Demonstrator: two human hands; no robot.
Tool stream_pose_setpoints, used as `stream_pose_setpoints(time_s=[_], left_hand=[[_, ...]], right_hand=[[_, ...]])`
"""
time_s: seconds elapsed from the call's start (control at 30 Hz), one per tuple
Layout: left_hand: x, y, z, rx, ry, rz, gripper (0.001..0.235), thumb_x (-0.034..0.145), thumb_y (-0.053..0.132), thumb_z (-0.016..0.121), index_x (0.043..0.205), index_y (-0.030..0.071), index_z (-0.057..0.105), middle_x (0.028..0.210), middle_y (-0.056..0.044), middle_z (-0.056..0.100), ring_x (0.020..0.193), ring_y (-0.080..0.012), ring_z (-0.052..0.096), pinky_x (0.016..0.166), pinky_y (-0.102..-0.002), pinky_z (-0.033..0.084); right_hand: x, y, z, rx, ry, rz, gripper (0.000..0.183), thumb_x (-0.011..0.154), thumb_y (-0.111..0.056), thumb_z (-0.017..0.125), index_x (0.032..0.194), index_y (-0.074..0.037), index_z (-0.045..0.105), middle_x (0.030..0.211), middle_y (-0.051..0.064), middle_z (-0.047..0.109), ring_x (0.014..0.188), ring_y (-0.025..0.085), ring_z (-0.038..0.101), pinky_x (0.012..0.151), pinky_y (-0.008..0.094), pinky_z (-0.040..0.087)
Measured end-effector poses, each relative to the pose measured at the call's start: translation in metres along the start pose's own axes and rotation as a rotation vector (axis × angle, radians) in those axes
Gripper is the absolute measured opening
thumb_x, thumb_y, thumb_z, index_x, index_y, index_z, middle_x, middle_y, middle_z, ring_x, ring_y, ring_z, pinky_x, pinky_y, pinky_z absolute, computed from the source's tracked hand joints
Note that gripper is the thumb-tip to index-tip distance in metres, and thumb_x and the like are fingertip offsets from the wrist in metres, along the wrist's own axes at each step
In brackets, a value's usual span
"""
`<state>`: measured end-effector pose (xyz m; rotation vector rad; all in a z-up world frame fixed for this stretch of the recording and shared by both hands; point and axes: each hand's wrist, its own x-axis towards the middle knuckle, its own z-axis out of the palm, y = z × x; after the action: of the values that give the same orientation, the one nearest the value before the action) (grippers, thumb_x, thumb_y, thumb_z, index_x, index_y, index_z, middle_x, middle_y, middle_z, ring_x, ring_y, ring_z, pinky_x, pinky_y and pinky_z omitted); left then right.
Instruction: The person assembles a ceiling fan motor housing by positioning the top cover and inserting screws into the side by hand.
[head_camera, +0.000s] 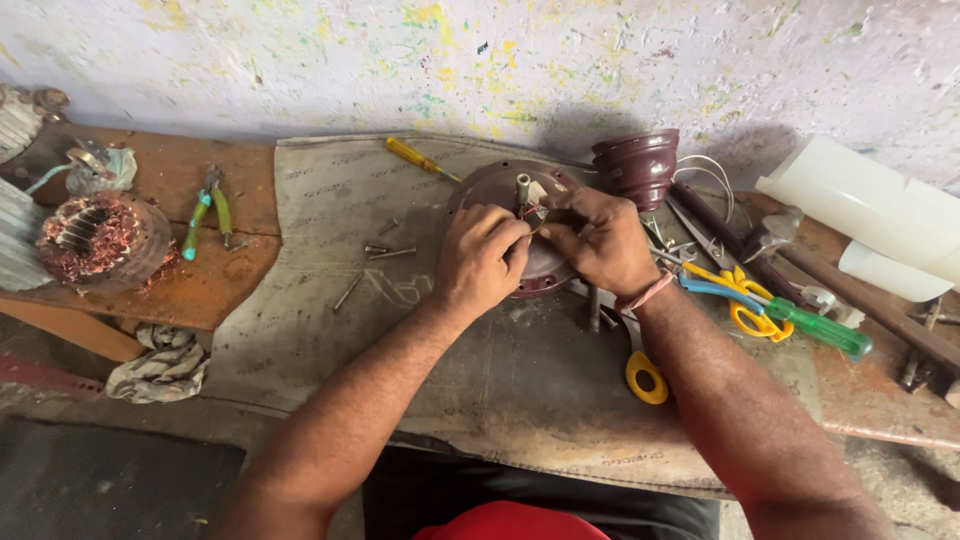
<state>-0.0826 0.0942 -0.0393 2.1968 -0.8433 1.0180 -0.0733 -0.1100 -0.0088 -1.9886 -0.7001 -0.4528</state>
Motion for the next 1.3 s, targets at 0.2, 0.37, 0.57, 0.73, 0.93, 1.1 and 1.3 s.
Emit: stream_pose_setpoints(time_s=[0.2, 0.37, 0.57, 0.73, 0.93, 1.1, 1.3], left_hand=[[-0.002, -0.001, -0.01, -0.014, -0.051, -0.027, 0.014, 0.092, 0.018, 0.074, 0.101, 0.008, 0.074, 0.104, -0.006, 0.064, 0.104, -0.0263, 0.059, 0.095, -0.046, 0.043], [-0.001, -0.003, 0.005, 0.039, 0.006, -0.158, 0.01, 0.087, 0.019, 0.077, 0.09, 0.01, 0.072, 0.101, -0.006, 0.065, 0.104, -0.0294, 0.058, 0.098, -0.048, 0.04], [-0.008, -0.007, 0.015, -0.014, 0.103, -0.159, 0.013, 0.086, 0.013, 0.074, 0.096, 0.01, 0.066, 0.103, -0.004, 0.066, 0.106, -0.0256, 0.061, 0.106, -0.05, 0.038], [-0.002, -0.005, 0.003, -0.008, 0.079, -0.122, 0.02, 0.09, 0.016, 0.075, 0.108, 0.008, 0.069, 0.104, -0.006, 0.066, 0.106, -0.0282, 0.058, 0.102, -0.048, 0.039], [0.006, -0.011, 0.008, 0.015, -0.022, -0.161, 0.014, 0.089, 0.018, 0.076, 0.102, 0.012, 0.073, 0.1, -0.004, 0.066, 0.103, -0.0256, 0.058, 0.103, -0.049, 0.039], [0.003, -0.02, -0.003, -0.012, -0.075, -0.085, 0.016, 0.084, 0.02, 0.078, 0.098, 0.013, 0.074, 0.103, -0.003, 0.066, 0.109, -0.0252, 0.058, 0.11, -0.053, 0.035], [0.006, -0.03, -0.009, -0.007, -0.177, 0.031, 0.022, 0.089, 0.034, 0.078, 0.1, 0.015, 0.077, 0.109, -0.005, 0.065, 0.112, -0.0246, 0.057, 0.116, -0.059, 0.029]], right_hand=[[-0.003, 0.004, 0.0, 0.084, -0.019, -0.021, 0.02, 0.09, -0.009, 0.08, 0.106, -0.001, 0.073, 0.098, 0.01, 0.077, 0.088, 0.014, 0.071, 0.079, 0.03, 0.056], [-0.002, 0.007, 0.004, 0.111, -0.022, -0.041, 0.008, 0.089, -0.004, 0.079, 0.095, -0.002, 0.073, 0.093, 0.008, 0.077, 0.085, 0.013, 0.071, 0.076, 0.029, 0.056], [0.0, 0.01, 0.003, 0.042, -0.141, -0.157, 0.01, 0.084, 0.002, 0.077, 0.088, -0.005, 0.07, 0.085, 0.006, 0.071, 0.077, 0.016, 0.069, 0.067, 0.031, 0.054], [0.001, 0.005, 0.0, -0.042, -0.139, -0.219, 0.013, 0.081, 0.004, 0.077, 0.089, -0.004, 0.07, 0.084, 0.007, 0.068, 0.078, 0.019, 0.067, 0.067, 0.033, 0.053], [0.0, -0.001, -0.002, -0.005, -0.136, -0.104, 0.014, 0.08, 0.002, 0.075, 0.091, -0.006, 0.073, 0.086, 0.008, 0.069, 0.075, 0.019, 0.07, 0.064, 0.033, 0.055], [0.001, 0.001, -0.001, -0.169, -0.033, -0.115, 0.015, 0.079, 0.004, 0.074, 0.091, -0.004, 0.073, 0.084, 0.011, 0.067, 0.076, 0.021, 0.068, 0.066, 0.034, 0.054], [0.001, 0.008, 0.002, -0.023, 0.089, -0.062, 0.008, 0.089, 0.0, 0.075, 0.092, -0.002, 0.068, 0.088, 0.007, 0.072, 0.079, 0.016, 0.069, 0.069, 0.03, 0.054]])
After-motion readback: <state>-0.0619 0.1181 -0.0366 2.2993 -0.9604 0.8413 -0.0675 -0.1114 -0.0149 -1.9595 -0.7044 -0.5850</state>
